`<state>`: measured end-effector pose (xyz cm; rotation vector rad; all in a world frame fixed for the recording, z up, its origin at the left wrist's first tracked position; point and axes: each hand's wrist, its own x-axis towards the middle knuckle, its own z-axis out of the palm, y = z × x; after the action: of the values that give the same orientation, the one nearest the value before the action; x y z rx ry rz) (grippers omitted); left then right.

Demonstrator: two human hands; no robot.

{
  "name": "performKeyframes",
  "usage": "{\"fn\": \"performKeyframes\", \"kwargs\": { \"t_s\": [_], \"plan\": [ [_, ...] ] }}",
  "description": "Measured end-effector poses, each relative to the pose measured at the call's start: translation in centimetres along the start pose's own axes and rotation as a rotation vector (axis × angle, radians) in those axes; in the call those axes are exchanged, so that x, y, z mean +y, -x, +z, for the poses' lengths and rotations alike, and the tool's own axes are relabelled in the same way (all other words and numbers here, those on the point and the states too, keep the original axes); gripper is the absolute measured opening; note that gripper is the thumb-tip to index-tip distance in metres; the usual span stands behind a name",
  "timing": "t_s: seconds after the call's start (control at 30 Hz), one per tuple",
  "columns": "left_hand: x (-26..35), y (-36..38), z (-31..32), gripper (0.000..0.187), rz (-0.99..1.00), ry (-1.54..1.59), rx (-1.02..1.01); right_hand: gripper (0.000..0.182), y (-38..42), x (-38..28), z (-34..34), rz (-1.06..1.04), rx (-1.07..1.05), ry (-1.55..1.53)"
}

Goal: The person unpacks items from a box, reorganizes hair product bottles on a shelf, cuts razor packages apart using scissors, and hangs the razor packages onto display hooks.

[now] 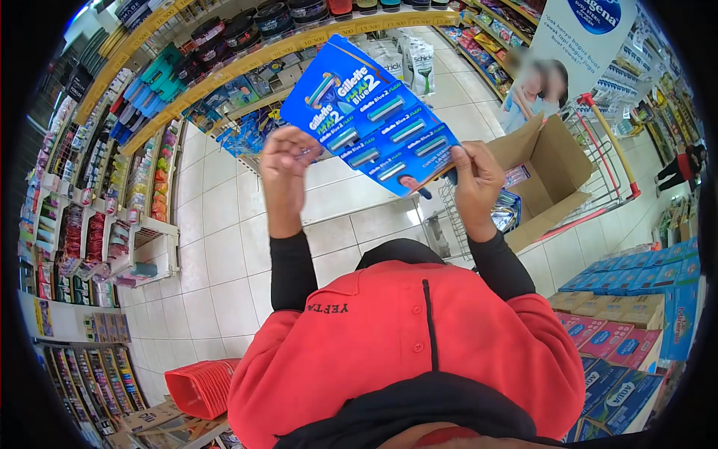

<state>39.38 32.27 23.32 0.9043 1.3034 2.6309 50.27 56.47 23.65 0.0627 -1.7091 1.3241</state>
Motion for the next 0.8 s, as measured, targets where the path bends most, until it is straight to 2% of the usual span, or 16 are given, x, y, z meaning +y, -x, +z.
{"fn": "performKeyframes", "kwargs": {
  "t_s": [0.07,0.1,0.13,0.2,0.23,0.27,0.3,0.33,0.4,0.5,0.53,0.57,0.6,0.67,0.7,0.8],
  "plan": [
    [-1.5,0.2,2.1,0.061,-0.012,0.114,-0.022,0.007,0.9,1.0,0.9,-0.007,-0.007,-0.002],
    [-1.9,0.3,2.9,0.057,0.025,0.167,0.021,0.007,1.5,0.9,1.6,-0.009,-0.027,-0.024],
    [-1.7,0.3,3.9,0.045,0.026,0.221,0.18,0.007,2.2,0.9,2.1,-0.011,-0.047,-0.046],
    [-1.0,-0.5,3.4,0.035,0.021,0.22,0.252,0.005,3.2,1.2,2.3,0.005,-0.096,-0.049],
    [-0.5,-0.5,3.1,0.035,0.026,0.22,0.254,0.006,3.3,1.3,2.2,-0.022,-0.229,-0.082],
    [0.0,-0.5,2.7,0.032,0.025,0.138,0.218,0.006,3.3,1.5,2.2,-0.048,-0.362,-0.115],
    [0.6,-0.5,2.2,0.028,0.024,0.056,0.183,0.014,3.0,1.8,1.8,-0.052,-0.405,-0.096],
    [1.1,-0.4,1.4,0.028,0.027,0.054,0.183,0.014,2.3,2.0,1.5,-0.054,-0.406,-0.099],
    [1.6,0.2,0.1,0.024,-0.03,-0.195,-0.086,0.025,0.0,1.7,1.1,-0.011,-0.339,-0.2],
    [3.3,0.2,0.9,0.02,-0.12,-0.359,-0.192,0.036,-4.0,-2.6,1.9,-0.124,-0.343,-0.177],
    [3.8,0.1,1.0,0.02,-0.163,-0.449,-0.273,0.033,-5.0,-3.7,2.3,-0.303,-0.449,-0.125],
    [4.0,0.1,1.5,0.02,-0.156,-0.501,-0.241,0.03,-5.4,-4.3,2.4,-0.486,-0.554,-0.071],
    [4.3,0.1,1.8,0.02,-0.156,-0.504,-0.243,0.03,-5.6,-4.4,2.1,-0.487,-0.551,-0.073],
    [4.8,0.2,2.1,0.018,-0.076,-0.646,-0.225,0.024,-5.8,-4.4,1.4,-0.568,-0.903,0.186],
    [4.7,0.5,2.2,0.018,-0.074,-0.649,-0.222,0.012,-5.7,-4.8,1.5,-0.466,-0.877,0.125],
    [4.6,1.3,2.2,0.018,-0.028,-0.624,-0.135,0.012,-6.1,-5.1,1.2,-0.366,-0.915,0.207]
  ]
}}
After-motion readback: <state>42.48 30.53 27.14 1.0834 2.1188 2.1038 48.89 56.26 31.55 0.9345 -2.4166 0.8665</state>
